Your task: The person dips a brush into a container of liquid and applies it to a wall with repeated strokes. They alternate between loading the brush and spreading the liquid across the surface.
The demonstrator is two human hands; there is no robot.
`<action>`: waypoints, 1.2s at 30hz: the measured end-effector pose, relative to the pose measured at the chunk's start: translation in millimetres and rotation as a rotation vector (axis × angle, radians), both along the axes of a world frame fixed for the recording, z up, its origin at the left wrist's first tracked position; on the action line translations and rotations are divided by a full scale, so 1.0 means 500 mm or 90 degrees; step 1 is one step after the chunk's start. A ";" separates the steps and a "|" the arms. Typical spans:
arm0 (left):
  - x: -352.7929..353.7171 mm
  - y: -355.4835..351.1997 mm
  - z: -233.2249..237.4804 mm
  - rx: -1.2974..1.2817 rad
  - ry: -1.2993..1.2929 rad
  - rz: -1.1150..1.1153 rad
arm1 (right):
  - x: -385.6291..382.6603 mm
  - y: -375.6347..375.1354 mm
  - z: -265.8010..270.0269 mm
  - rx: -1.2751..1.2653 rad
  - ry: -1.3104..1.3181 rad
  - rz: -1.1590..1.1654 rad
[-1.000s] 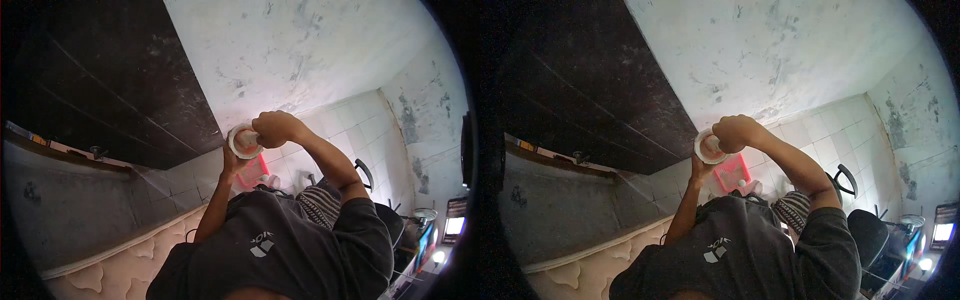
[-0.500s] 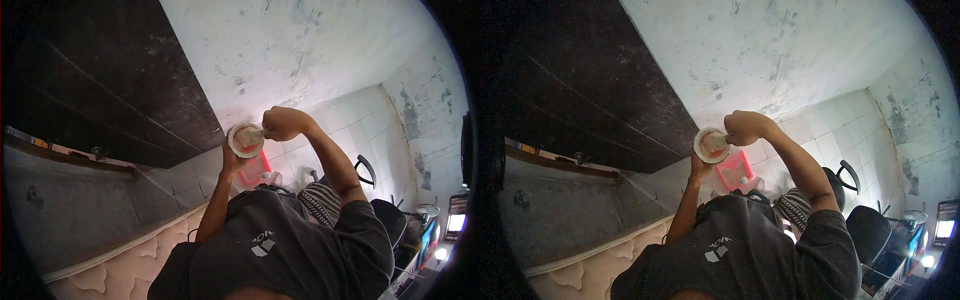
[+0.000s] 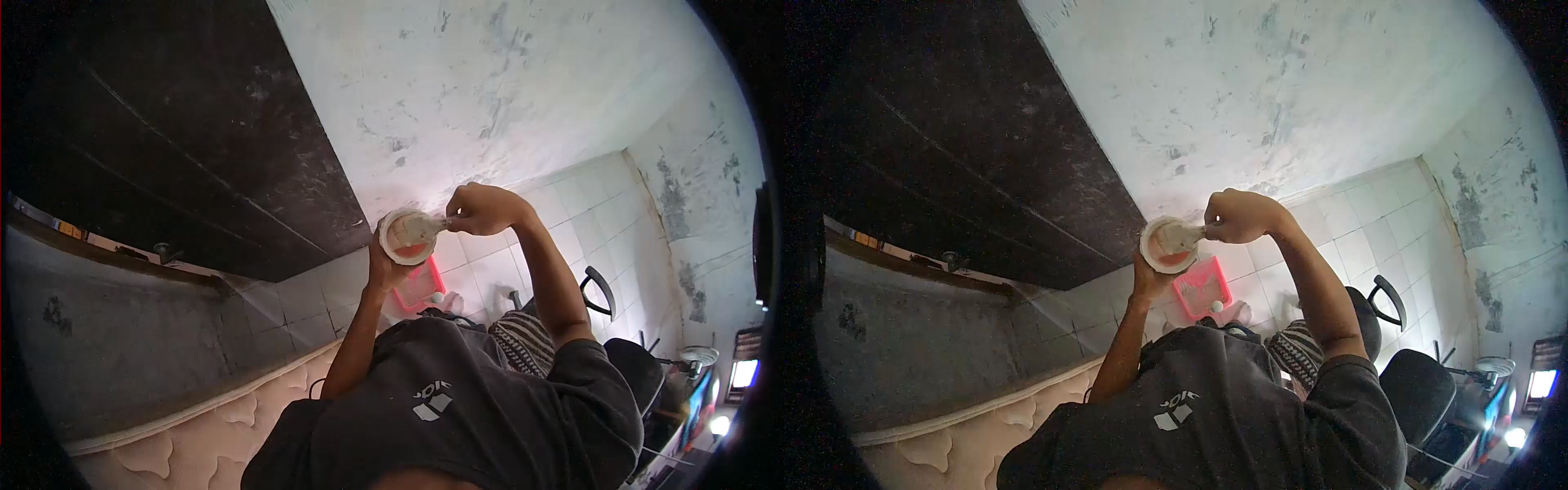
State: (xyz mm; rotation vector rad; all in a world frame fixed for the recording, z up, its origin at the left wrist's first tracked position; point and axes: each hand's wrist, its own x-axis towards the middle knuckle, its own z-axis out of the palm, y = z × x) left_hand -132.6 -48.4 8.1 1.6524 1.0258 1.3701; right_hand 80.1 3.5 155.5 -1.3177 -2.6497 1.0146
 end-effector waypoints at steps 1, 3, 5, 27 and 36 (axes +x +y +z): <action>0.001 0.003 -0.005 -0.009 -0.016 -0.015 | 0.003 0.002 -0.008 -0.027 0.036 -0.015; 0.007 0.006 -0.007 -0.019 -0.031 -0.032 | 0.008 0.006 -0.010 -0.055 0.073 -0.033; 0.014 0.005 -0.006 -0.062 -0.076 -0.062 | 0.009 0.014 -0.005 -0.101 0.119 0.047; 0.010 0.019 0.040 -0.123 -0.019 -0.037 | -0.025 -0.107 0.022 0.285 -0.140 -0.027; 0.006 0.025 0.030 0.024 -0.003 -0.012 | -0.018 -0.123 -0.054 0.453 -0.049 -0.024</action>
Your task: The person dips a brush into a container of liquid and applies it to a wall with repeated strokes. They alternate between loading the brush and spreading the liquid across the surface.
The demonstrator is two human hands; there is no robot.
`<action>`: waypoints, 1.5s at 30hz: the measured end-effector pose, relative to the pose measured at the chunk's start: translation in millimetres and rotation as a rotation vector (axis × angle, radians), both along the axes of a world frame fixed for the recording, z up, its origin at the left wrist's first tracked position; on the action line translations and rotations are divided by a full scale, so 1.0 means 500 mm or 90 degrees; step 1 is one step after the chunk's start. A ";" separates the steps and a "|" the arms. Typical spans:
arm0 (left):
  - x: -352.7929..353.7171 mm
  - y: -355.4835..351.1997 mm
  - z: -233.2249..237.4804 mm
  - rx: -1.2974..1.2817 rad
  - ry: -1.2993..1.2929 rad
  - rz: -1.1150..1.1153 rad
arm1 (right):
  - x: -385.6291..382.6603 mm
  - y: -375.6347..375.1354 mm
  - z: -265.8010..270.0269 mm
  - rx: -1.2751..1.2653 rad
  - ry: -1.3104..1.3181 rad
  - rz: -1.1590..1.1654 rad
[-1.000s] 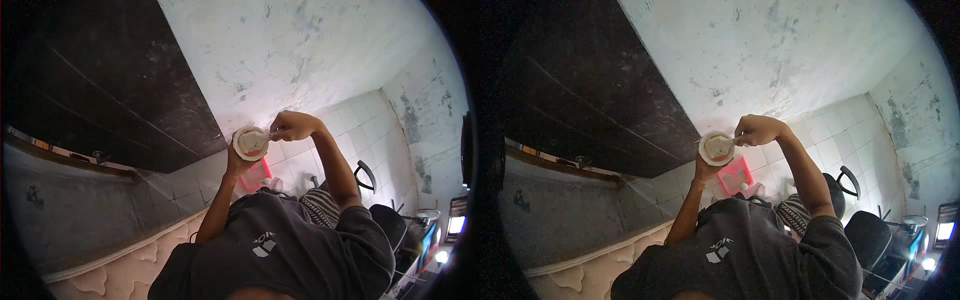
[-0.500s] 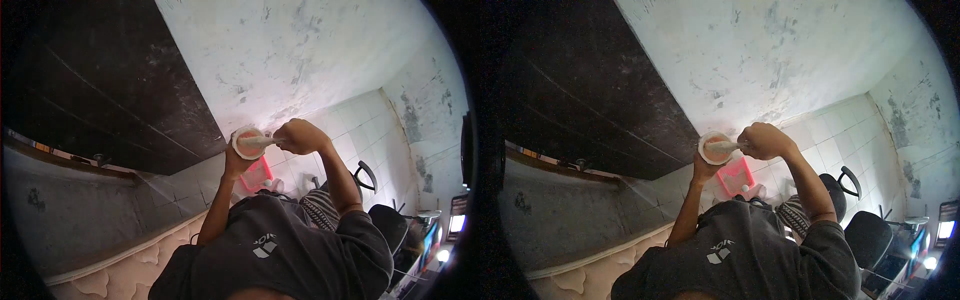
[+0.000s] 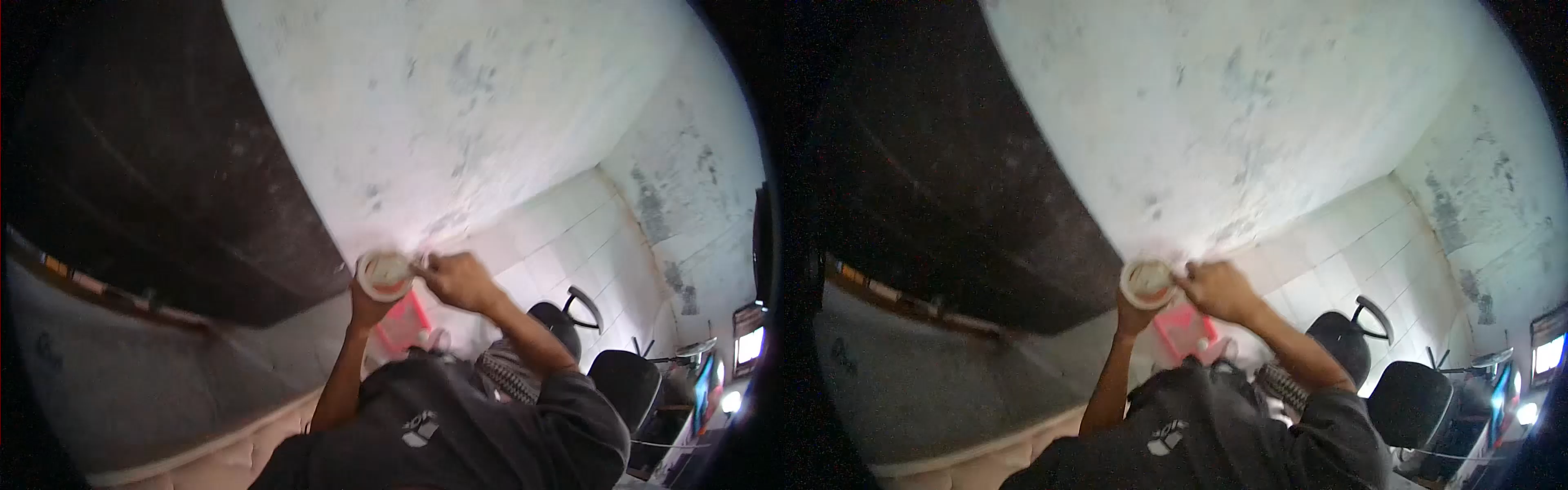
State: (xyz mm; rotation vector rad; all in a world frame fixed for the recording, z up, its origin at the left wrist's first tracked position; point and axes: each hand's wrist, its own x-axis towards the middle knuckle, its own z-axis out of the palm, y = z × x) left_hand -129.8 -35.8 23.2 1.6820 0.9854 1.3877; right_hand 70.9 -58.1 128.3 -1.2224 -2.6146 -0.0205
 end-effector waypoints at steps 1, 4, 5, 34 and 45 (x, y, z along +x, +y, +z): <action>0.005 0.004 -0.004 0.008 -0.010 0.006 | -0.002 -0.002 -0.001 0.008 0.037 -0.012; 0.014 0.002 -0.027 -0.061 -0.026 -0.016 | 0.013 0.004 -0.043 0.030 0.083 -0.024; 0.017 0.008 -0.045 -0.059 -0.045 -0.025 | 0.016 0.004 -0.057 0.034 0.090 -0.035; 0.305 0.112 0.029 -0.043 -0.084 0.084 | 0.438 0.436 0.423 0.535 0.244 -0.309; 0.320 0.111 -0.066 -0.068 -0.041 0.117 | 0.352 0.550 0.572 0.502 0.040 -0.339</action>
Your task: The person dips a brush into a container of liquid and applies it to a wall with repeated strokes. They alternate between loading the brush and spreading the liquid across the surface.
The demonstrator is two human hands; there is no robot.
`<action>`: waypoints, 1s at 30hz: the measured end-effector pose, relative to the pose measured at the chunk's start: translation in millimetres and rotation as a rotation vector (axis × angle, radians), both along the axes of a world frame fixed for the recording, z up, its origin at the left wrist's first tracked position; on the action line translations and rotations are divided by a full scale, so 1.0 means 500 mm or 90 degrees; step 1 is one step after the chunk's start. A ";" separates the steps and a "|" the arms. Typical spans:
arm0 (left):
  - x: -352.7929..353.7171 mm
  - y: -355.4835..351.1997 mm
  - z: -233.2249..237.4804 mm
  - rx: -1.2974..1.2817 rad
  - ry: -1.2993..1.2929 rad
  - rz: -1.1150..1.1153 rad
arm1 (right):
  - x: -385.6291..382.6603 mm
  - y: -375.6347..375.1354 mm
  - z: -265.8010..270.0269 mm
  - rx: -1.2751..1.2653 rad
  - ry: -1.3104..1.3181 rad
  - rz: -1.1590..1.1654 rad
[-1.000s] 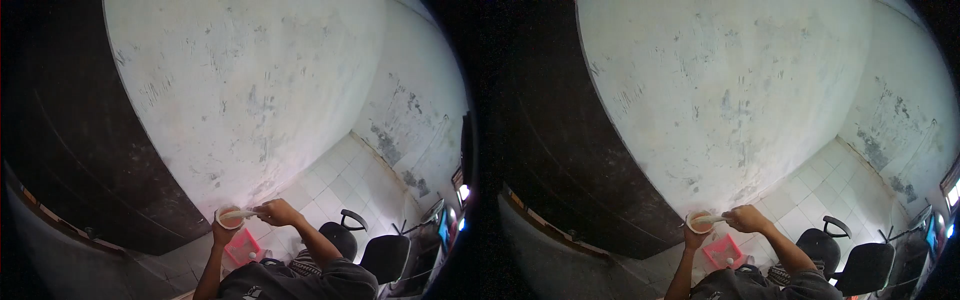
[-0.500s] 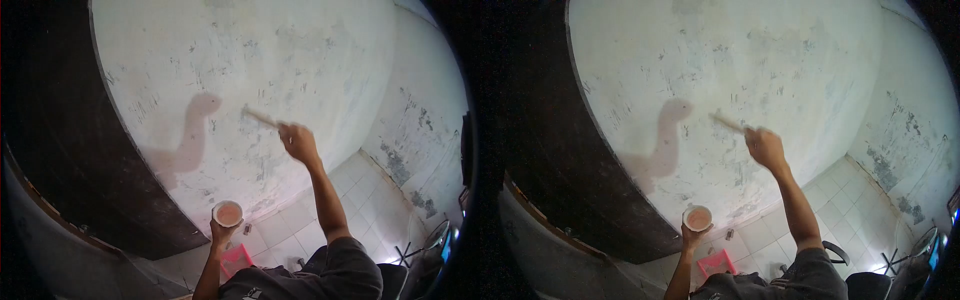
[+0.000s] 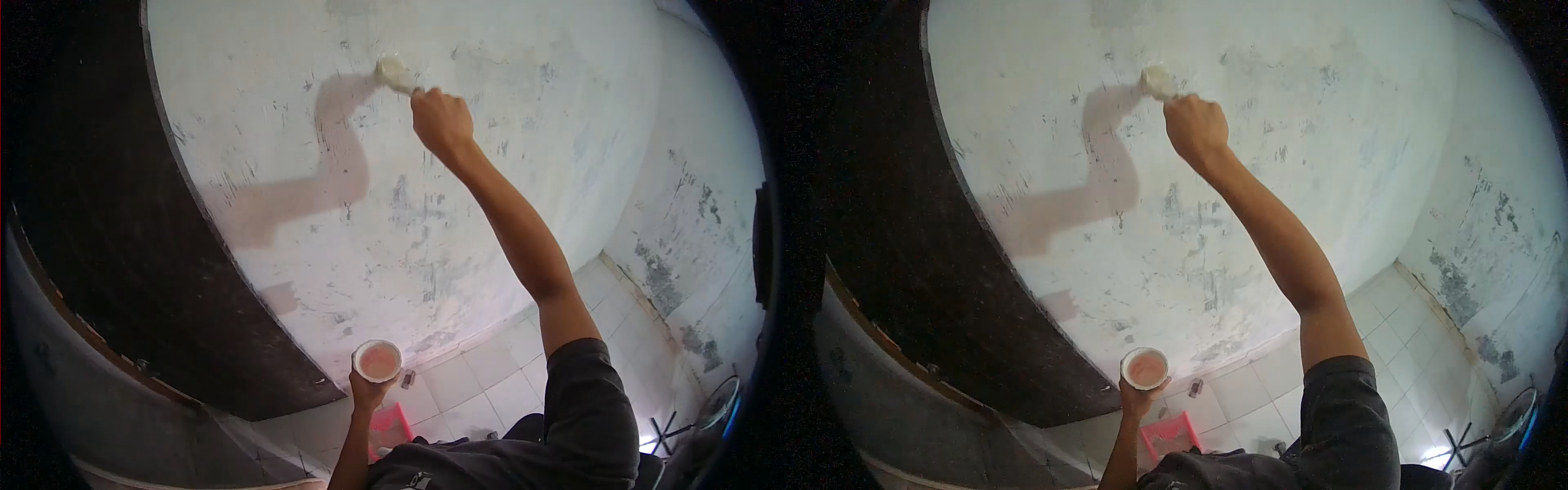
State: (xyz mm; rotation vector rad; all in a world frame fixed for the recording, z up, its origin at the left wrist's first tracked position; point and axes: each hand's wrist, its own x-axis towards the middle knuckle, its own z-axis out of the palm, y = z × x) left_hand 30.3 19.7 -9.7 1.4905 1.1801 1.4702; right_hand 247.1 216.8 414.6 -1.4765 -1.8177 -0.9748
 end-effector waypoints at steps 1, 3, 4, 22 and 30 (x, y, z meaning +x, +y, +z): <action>-0.004 0.000 -0.008 -0.012 -0.029 -0.011 | 0.004 0.004 -0.023 -0.033 0.011 0.020; -0.010 0.001 -0.009 -0.024 -0.059 -0.023 | 0.009 -0.001 -0.079 -0.074 0.000 0.030; -0.015 -0.005 0.002 -0.012 -0.042 -0.018 | 0.012 -0.003 -0.108 -0.107 -0.015 0.023; -0.068 0.009 0.033 0.001 -0.029 -0.051 | 0.020 0.001 -0.001 -0.067 0.068 -0.070; -0.096 0.006 0.014 -0.017 0.007 -0.034 | 0.023 0.024 0.117 0.067 0.066 -0.110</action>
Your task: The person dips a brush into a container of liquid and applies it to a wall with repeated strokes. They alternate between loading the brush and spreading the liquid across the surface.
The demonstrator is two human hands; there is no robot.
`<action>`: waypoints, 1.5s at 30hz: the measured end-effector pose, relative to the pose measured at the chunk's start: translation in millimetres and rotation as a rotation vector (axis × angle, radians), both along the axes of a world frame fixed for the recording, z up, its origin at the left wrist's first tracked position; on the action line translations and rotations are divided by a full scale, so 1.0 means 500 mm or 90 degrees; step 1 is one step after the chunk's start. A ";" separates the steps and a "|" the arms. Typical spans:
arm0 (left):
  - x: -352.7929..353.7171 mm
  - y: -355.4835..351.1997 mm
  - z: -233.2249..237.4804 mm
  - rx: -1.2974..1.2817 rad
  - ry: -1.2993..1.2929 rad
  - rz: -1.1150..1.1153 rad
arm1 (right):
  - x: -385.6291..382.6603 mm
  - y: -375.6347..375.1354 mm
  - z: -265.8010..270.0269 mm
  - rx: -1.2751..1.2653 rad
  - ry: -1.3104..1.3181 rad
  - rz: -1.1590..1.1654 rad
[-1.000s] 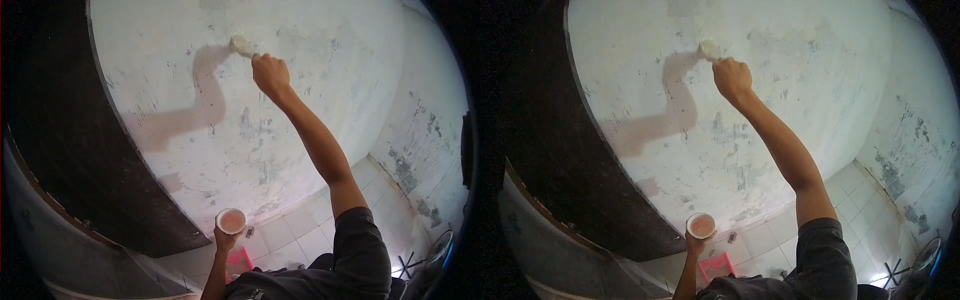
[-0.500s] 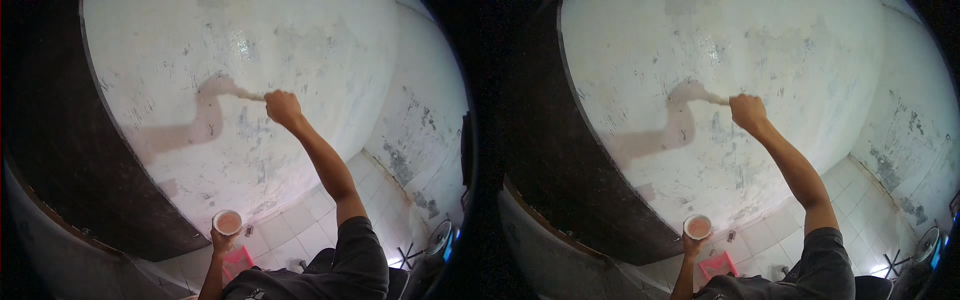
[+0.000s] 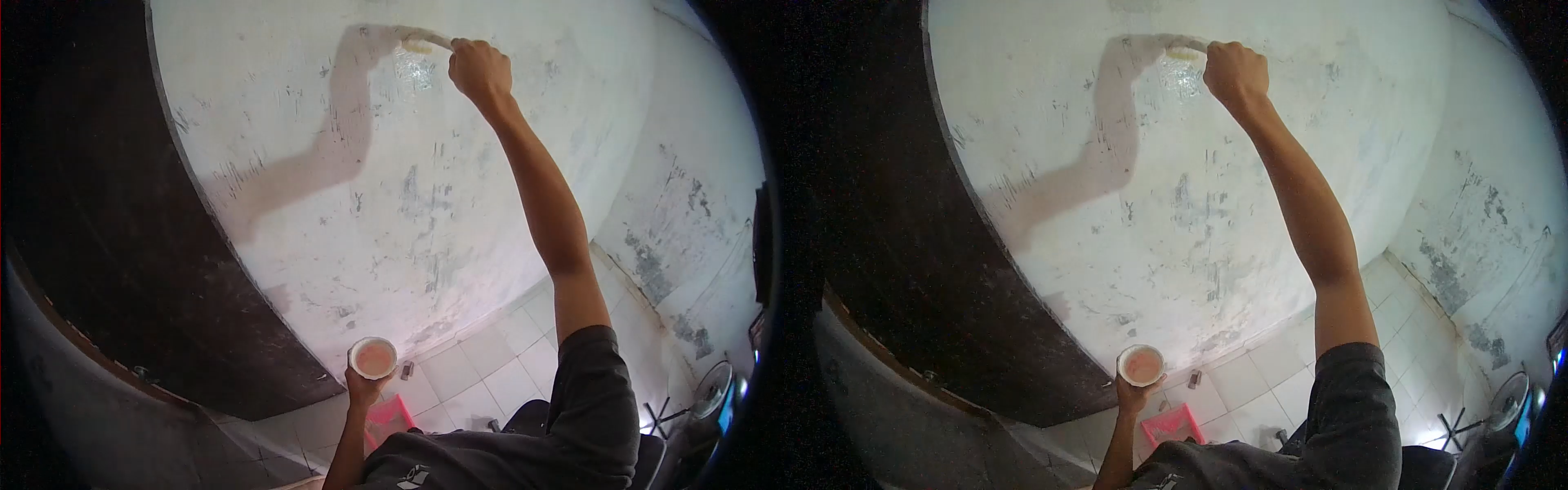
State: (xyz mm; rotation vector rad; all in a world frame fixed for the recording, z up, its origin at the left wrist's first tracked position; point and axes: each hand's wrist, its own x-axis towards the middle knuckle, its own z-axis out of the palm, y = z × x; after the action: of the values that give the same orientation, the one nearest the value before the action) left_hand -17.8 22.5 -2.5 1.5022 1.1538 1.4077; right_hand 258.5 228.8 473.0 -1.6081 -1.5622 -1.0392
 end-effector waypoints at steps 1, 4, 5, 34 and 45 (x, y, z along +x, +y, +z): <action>-0.001 -0.003 0.014 0.008 0.004 0.000 | 0.001 -0.006 0.004 0.013 0.001 -0.001; -0.002 -0.005 0.025 0.015 -0.008 -0.012 | 0.006 -0.020 0.000 0.054 0.022 0.013; -0.002 -0.006 0.025 0.012 -0.022 -0.020 | 0.007 -0.020 -0.002 0.054 0.021 0.012; 0.026 -0.019 0.006 0.002 -0.002 -0.013 | 0.028 0.002 -0.091 -0.059 0.031 0.023; 0.037 -0.028 0.014 -0.017 0.007 -0.007 | 0.029 -0.010 -0.017 0.046 0.050 0.018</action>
State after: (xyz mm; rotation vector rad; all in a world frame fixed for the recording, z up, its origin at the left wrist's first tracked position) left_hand 0.7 8.3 4.7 1.4969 1.1660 1.3726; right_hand 272.9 223.7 464.7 -1.5550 -1.4744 -0.9954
